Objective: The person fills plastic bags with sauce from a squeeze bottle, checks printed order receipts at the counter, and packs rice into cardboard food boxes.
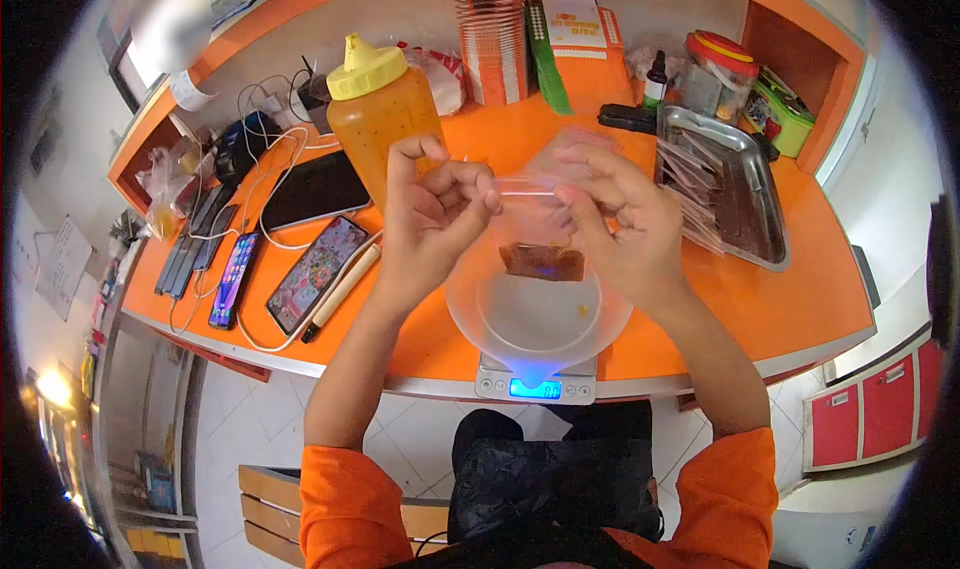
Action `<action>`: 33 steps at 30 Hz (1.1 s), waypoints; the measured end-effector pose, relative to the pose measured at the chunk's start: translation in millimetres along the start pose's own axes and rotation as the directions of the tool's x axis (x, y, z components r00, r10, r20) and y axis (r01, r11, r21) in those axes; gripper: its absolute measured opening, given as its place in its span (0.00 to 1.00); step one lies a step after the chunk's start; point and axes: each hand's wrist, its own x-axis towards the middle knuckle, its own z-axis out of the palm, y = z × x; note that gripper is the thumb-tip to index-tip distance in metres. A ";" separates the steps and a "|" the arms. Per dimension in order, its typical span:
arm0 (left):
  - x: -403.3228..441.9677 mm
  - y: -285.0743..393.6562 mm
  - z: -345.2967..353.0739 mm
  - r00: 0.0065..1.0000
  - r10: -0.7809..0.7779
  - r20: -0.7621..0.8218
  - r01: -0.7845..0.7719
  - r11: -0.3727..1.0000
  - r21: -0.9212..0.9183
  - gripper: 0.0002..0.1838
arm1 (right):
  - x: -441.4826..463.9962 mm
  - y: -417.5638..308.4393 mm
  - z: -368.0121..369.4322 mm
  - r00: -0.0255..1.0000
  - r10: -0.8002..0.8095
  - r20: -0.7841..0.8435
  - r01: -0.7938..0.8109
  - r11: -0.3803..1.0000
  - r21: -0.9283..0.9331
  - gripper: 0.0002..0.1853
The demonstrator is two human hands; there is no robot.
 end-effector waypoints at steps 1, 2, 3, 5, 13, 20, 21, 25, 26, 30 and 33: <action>-1.0 2.0 0.7 1.000 -0.019 0.014 0.018 0.998 0.065 0.23 | -0.8 -1.2 -0.3 1.000 0.008 0.008 -0.008 1.000 -0.014 0.14; -1.0 5.7 3.6 1.000 -0.023 0.000 0.023 0.998 0.058 0.23 | -1.4 -2.1 -0.9 1.000 0.016 0.015 -0.015 0.999 -0.028 0.13; -1.3 9.2 7.3 0.999 -0.029 -0.015 0.030 0.998 0.051 0.23 | -1.8 -2.7 -1.6 0.999 0.025 0.022 -0.024 0.999 -0.043 0.13; -3.2 11.4 10.6 0.999 -0.024 -0.022 0.025 0.999 0.047 0.24 | -1.5 1.7 -1.1 0.999 -0.006 0.036 0.006 1.000 0.004 0.13; -4.0 10.7 10.9 1.000 -0.001 0.015 0.001 0.999 0.047 0.24 | -2.9 -1.4 2.0 0.982 -0.166 0.084 0.172 0.983 -0.067 0.17; -6.5 6.2 13.1 0.995 0.023 0.096 -0.034 0.993 0.114 0.23 | -3.8 -8.7 0.4 0.965 -0.165 0.206 0.195 0.972 -0.130 0.18; -6.2 6.5 9.3 0.994 0.025 0.110 -0.037 0.993 0.115 0.23 | -3.1 -9.2 -1.2 0.962 -0.153 0.228 0.188 0.971 -0.145 0.18; -3.6 10.3 2.5 0.987 -0.032 0.159 0.016 0.995 0.103 0.22 | 7.9 -11.2 -16.5 0.950 -0.145 0.277 0.209 0.953 -0.218 0.17; -2.6 10.4 2.2 0.992 -0.005 0.128 -0.011 0.992 0.123 0.22 | 17.7 -17.3 -27.0 0.963 -0.102 0.250 0.169 0.949 -0.265 0.14; 9.9 9.6 -11.8 0.974 0.224 0.024 -0.213 0.884 0.417 0.20 | 70.1 -9.9 -95.7 0.982 -0.105 0.159 0.180 0.784 -0.594 0.08; 12.6 6.9 -23.4 0.960 0.279 0.008 -0.240 0.813 0.531 0.16 | 109.9 43.2 -167.9 0.997 -0.071 -0.027 0.039 0.782 -0.622 0.07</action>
